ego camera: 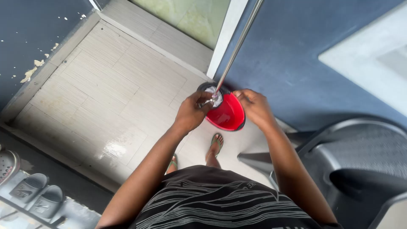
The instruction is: Mopping the floor using a bucket and mop.
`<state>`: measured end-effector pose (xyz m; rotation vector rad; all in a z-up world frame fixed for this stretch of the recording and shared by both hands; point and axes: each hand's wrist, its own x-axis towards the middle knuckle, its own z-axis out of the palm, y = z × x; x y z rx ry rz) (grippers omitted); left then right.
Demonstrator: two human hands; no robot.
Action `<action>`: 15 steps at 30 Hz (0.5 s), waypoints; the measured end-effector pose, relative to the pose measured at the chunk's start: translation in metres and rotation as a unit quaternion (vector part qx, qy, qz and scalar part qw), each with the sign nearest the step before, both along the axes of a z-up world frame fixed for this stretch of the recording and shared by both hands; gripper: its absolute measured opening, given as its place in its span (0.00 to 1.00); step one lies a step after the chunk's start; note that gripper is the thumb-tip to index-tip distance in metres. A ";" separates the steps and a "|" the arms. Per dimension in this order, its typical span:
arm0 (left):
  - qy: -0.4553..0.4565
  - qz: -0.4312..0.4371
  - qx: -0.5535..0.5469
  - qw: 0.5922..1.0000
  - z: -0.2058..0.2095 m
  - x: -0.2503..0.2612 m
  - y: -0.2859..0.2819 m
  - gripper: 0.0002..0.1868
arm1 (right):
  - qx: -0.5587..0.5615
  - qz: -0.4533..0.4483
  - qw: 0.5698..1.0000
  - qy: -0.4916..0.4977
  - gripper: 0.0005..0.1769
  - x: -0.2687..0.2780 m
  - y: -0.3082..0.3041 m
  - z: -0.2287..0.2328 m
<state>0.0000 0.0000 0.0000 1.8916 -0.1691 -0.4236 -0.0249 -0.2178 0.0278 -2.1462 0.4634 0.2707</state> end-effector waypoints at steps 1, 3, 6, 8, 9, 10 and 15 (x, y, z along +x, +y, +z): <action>-0.008 0.006 -0.002 1.000 -0.009 0.007 -0.011 0.19 | -0.002 0.006 1.000 -0.008 0.21 0.015 -0.015 -0.011; 0.039 0.015 -0.010 0.999 -0.029 0.018 -0.037 0.18 | -0.008 0.079 0.995 -0.054 0.19 0.040 -0.048 -0.033; 0.047 0.005 -0.017 0.999 -0.018 0.043 -0.076 0.19 | 0.049 0.053 0.993 -0.090 0.21 0.085 -0.084 -0.025; 0.012 0.010 -0.001 1.000 -0.016 0.058 -0.102 0.20 | 0.092 0.041 0.990 -0.100 0.23 0.109 -0.105 -0.011; -0.027 0.020 0.012 0.999 -0.014 0.073 -0.114 0.20 | 0.133 0.034 0.984 -0.112 0.25 0.129 -0.114 -0.001; -0.037 0.023 0.014 0.999 -0.003 0.087 -0.124 0.20 | 0.135 0.039 0.983 -0.122 0.25 0.150 -0.124 0.001; -0.075 0.049 -0.001 0.996 0.035 0.139 -0.170 0.21 | 0.107 0.035 0.963 -0.243 0.36 0.233 -0.155 0.042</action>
